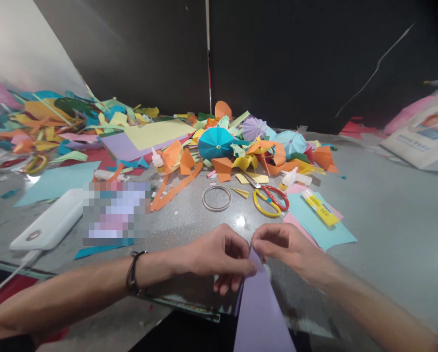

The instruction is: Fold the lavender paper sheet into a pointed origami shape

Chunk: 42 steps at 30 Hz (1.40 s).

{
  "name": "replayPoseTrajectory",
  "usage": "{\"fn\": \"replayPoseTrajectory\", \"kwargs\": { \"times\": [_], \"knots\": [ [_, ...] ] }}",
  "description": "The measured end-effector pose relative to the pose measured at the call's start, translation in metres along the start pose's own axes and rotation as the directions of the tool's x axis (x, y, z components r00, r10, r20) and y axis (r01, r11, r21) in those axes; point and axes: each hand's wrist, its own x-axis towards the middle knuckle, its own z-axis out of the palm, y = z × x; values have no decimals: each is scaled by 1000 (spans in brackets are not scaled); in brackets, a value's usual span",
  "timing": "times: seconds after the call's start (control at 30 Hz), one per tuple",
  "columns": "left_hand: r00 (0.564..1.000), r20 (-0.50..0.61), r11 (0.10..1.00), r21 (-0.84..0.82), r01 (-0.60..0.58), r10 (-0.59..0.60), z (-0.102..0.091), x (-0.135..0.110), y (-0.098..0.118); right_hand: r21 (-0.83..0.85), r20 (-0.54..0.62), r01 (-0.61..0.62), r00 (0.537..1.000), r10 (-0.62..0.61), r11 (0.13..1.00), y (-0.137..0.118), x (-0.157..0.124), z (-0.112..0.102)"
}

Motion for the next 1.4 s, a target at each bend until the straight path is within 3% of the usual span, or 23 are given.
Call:
{"fn": "replayPoseTrajectory", "kwargs": {
  "times": [0.73,1.13,1.4],
  "knots": [
    [998,1,992,-107,-62,63,-1,2,-3,-1,49,32,998,-32,999,3,-1,-2],
    [998,36,991,-125,-45,49,-3,6,-4,-42,-50,72,996,-74,996,8,2,-4],
    [996,-19,988,-130,-85,83,-1,5,-6,-87,-15,34,999,-35,996,7,3,-9]
  ]
}}
